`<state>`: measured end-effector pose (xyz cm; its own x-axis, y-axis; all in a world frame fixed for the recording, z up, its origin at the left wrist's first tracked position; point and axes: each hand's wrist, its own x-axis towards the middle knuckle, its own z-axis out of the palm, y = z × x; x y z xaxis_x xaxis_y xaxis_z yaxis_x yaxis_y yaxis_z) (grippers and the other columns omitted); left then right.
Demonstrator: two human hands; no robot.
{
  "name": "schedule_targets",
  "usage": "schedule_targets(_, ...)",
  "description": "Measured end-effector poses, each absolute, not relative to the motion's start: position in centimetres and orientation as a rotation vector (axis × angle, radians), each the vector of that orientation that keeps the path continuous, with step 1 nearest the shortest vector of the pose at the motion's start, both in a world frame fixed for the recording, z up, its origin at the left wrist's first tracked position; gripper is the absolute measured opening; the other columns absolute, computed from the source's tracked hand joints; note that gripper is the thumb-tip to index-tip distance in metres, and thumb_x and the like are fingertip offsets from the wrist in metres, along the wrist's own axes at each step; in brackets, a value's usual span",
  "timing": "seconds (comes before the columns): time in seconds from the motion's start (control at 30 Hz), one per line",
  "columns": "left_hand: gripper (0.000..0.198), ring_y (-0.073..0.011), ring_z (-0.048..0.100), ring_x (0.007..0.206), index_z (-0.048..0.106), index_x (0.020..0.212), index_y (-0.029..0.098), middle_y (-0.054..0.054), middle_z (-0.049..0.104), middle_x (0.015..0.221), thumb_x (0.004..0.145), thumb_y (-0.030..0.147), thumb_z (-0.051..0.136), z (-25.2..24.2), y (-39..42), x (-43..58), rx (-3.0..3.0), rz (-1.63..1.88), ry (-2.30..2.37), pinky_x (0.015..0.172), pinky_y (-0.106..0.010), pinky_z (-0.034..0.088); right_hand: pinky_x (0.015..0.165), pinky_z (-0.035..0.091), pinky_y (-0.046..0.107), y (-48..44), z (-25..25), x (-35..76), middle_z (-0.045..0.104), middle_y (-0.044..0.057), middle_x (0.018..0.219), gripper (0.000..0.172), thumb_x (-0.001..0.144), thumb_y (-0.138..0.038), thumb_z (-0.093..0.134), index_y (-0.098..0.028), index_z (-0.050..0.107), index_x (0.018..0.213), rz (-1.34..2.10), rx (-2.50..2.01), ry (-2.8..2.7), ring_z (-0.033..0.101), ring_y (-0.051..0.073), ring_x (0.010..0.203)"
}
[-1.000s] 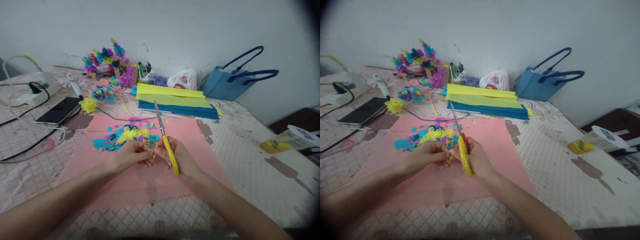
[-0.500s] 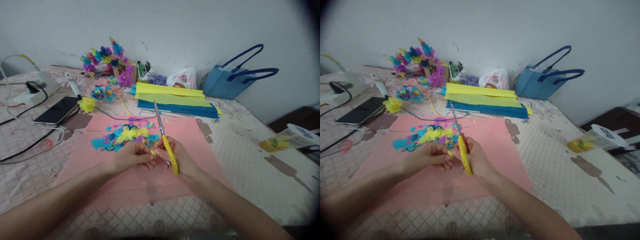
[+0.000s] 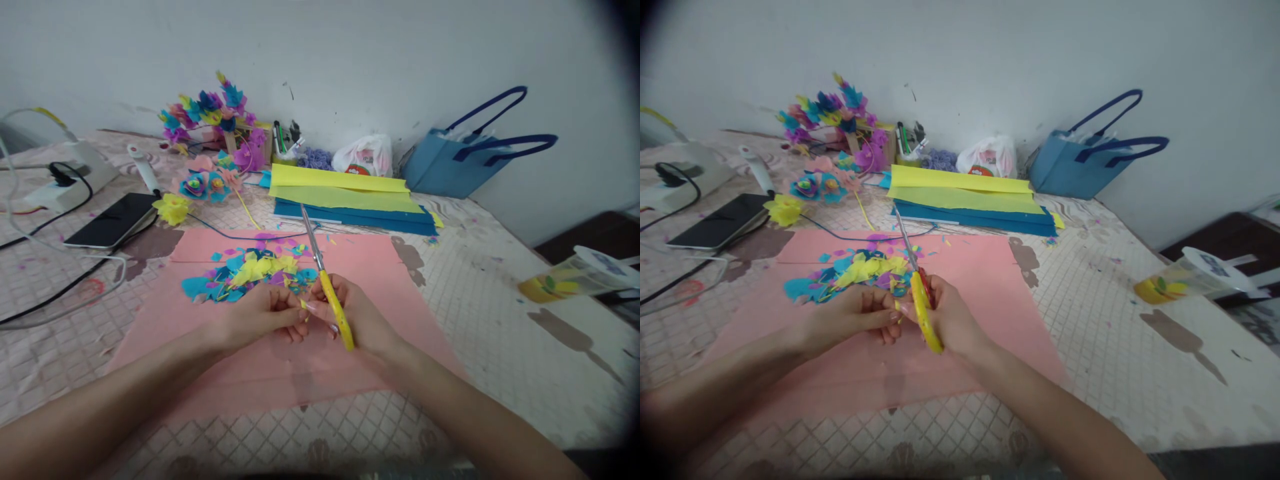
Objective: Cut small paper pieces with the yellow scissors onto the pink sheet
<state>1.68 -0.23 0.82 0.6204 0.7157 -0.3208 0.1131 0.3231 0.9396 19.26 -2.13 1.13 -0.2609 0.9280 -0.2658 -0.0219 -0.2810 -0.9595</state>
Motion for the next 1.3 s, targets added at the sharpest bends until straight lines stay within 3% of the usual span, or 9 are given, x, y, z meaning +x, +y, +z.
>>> schedule_targets(0.27, 0.022, -0.0116, 0.065, 0.061, 0.065, 0.076, 0.012, -0.003, 0.071, 0.070, 0.073, 0.033, 0.071, 0.81, -0.35, 1.70, 1.158, 0.381, 0.860, 0.065, -0.025, 0.053, 0.034, 0.038, 0.018, -2.06, 0.60, 19.49, 0.049, -0.007, 0.065, 0.037, 0.063, -0.031, 0.076, -0.020, 0.048, 0.084, 1.605, -1.204, -1.245, 0.042, 0.005, 0.041)
schedule_targets(0.53, 0.022, -0.0105, 0.064, 0.061, 0.063, 0.073, 0.013, -0.002, 0.070, 0.069, 0.070, 0.031, 0.073, 0.72, -0.08, 1.56, 1.184, 0.381, 0.851, 0.062, -0.023, 0.050, 0.033, 0.037, 0.018, -1.89, 0.27, 19.50, 0.049, -0.007, 0.064, 0.038, 0.061, -0.030, 0.077, -0.020, 0.048, 0.083, 1.607, -1.222, -1.231, 0.041, 0.004, 0.040)
schedule_targets(0.7, 0.024, -0.0100, 0.064, 0.061, 0.062, 0.073, 0.012, -0.002, 0.070, 0.069, 0.072, 0.035, 0.071, 0.98, 0.28, 1.38, 1.183, 0.440, 0.867, 0.061, -0.022, 0.050, 0.034, 0.038, 0.017, -1.95, 0.68, 19.42, 0.054, -0.004, 0.071, 0.040, 0.059, -0.030, 0.078, -0.020, 0.049, 0.084, 1.633, -1.240, -1.217, 0.047, 0.006, 0.046)
schedule_targets(0.97, 0.025, -0.0094, 0.063, 0.058, 0.059, 0.072, 0.013, -0.001, 0.070, 0.066, 0.073, 0.035, 0.071, 0.87, 0.36, 1.36, 1.152, 0.525, 0.872, 0.061, -0.023, 0.050, 0.035, 0.039, 0.016, -1.94, 1.14, 19.59, 0.040, -0.012, 0.048, 0.031, 0.068, -0.036, 0.070, -0.020, 0.047, 0.081, 1.736, -1.181, -1.131, 0.033, 0.003, 0.035)
schedule_targets(1.17, 0.026, -0.0098, 0.063, 0.057, 0.059, 0.071, 0.013, -0.002, 0.070, 0.067, 0.072, 0.036, 0.071, 0.92, 0.45, 1.49, 1.156, 0.525, 0.889, 0.061, -0.023, 0.050, 0.033, 0.038, 0.017, -1.94, 0.85, 19.50, 0.049, -0.007, 0.070, 0.034, 0.062, -0.030, 0.073, -0.019, 0.048, 0.081, 1.681, -1.205, -1.135, 0.041, 0.002, 0.040)
schedule_targets(1.3, 0.023, -0.0108, 0.064, 0.058, 0.062, 0.071, 0.012, -0.002, 0.070, 0.065, 0.071, 0.034, 0.071, 1.07, 0.45, 1.53, 1.211, 0.503, 0.921, 0.061, -0.023, 0.051, 0.034, 0.039, 0.018, -1.98, 0.74, 19.45, 0.049, -0.006, 0.071, 0.035, 0.060, -0.028, 0.074, -0.020, 0.049, 0.083, 1.648, -1.228, -1.185, 0.043, 0.004, 0.043)
